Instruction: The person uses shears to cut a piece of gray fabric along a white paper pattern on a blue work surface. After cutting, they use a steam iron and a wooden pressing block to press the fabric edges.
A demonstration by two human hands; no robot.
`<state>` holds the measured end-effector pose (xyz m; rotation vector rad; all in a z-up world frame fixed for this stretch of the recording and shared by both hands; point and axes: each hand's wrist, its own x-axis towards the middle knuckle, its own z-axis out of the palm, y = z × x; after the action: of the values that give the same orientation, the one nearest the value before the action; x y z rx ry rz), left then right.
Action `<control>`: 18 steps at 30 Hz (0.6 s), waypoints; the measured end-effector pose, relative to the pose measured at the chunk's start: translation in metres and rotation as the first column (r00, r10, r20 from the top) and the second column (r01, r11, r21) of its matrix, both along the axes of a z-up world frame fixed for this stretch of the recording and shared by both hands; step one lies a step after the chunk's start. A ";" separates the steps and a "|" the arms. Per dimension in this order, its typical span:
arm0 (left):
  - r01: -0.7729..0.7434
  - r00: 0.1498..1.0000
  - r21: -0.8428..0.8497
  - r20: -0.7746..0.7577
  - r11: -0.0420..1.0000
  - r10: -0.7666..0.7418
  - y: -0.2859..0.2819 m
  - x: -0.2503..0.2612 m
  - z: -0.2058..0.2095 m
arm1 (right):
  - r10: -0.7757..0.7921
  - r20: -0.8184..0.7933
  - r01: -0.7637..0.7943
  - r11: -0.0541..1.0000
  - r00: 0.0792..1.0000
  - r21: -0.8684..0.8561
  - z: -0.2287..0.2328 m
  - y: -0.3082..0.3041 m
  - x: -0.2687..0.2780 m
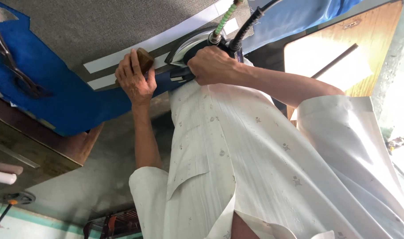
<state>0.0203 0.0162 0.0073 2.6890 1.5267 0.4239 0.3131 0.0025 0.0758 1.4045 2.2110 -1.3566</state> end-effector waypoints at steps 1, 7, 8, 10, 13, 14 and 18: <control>0.011 1.000 -0.098 -0.003 0.995 -0.011 -0.004 0.004 0.003 | 0.011 0.036 -0.008 0.997 0.999 -0.080 0.008 0.004 0.005; 0.158 0.987 -0.279 0.020 0.947 -0.158 -0.021 0.047 -0.003 | 0.020 0.210 0.046 0.952 0.978 -0.304 0.044 0.020 0.065; 0.215 0.976 -0.285 0.029 0.934 -0.216 -0.022 0.057 -0.006 | -0.018 0.253 0.100 0.943 0.967 -0.317 0.044 0.019 0.077; 0.230 0.971 -0.284 0.002 0.931 -0.240 -0.020 0.077 -0.002 | -0.047 0.256 0.130 0.940 0.965 -0.316 0.039 0.013 0.097; 0.252 0.961 -0.292 -0.033 0.923 -0.273 -0.023 0.098 -0.005 | -0.110 0.254 0.185 0.937 0.961 -0.296 0.030 -0.002 0.125; 0.254 0.959 -0.301 -0.044 0.919 -0.279 -0.024 0.105 -0.008 | -0.139 0.243 0.206 0.938 0.960 -0.278 0.027 -0.007 0.135; 0.281 0.949 -0.294 -0.056 0.913 -0.310 -0.028 0.127 -0.020 | -0.138 0.211 0.173 0.973 0.968 -0.155 0.022 -0.017 0.166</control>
<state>0.1473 -0.0114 -0.0131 2.6779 1.0681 0.0506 0.4790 -0.0141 0.0974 1.6001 1.8451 -1.3526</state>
